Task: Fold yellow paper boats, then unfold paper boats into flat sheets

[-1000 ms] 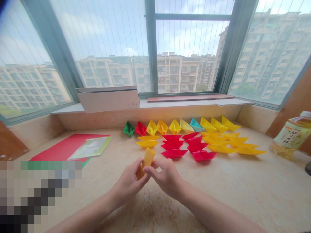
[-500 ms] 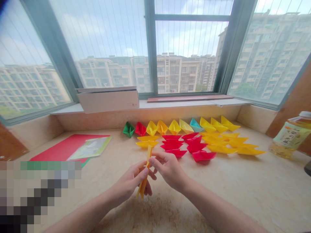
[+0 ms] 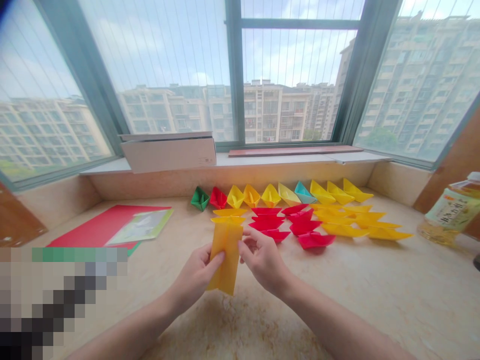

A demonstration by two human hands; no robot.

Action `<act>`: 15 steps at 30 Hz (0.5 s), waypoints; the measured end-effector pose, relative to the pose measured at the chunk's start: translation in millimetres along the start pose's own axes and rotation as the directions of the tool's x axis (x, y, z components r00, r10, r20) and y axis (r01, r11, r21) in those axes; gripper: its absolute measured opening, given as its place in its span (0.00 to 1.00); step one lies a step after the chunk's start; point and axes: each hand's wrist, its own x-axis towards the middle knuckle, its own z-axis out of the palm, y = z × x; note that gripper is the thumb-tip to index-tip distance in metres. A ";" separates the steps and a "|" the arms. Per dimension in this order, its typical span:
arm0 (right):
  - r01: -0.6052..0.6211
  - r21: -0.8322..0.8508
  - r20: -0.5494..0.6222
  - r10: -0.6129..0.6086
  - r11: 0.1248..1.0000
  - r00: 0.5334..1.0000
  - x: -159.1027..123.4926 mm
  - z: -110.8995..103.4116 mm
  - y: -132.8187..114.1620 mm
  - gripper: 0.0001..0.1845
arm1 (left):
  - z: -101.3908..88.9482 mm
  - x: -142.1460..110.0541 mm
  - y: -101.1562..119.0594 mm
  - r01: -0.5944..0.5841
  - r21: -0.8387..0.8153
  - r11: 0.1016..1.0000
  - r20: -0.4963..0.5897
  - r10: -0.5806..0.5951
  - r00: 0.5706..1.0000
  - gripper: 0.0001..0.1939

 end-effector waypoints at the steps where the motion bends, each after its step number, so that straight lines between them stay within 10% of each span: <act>1: -0.004 -0.004 0.008 0.004 1.000 1.000 -0.4 0.2 0.1 0.13 | -0.3 0.3 -0.9 0.004 -0.009 1.000 -0.002 -0.004 1.000 0.19; 15: -0.120 0.152 0.164 0.095 0.981 0.982 3.0 -5.0 -8.7 0.13 | 1.0 -3.1 -1.0 0.140 -0.150 0.979 0.070 -0.131 0.989 0.19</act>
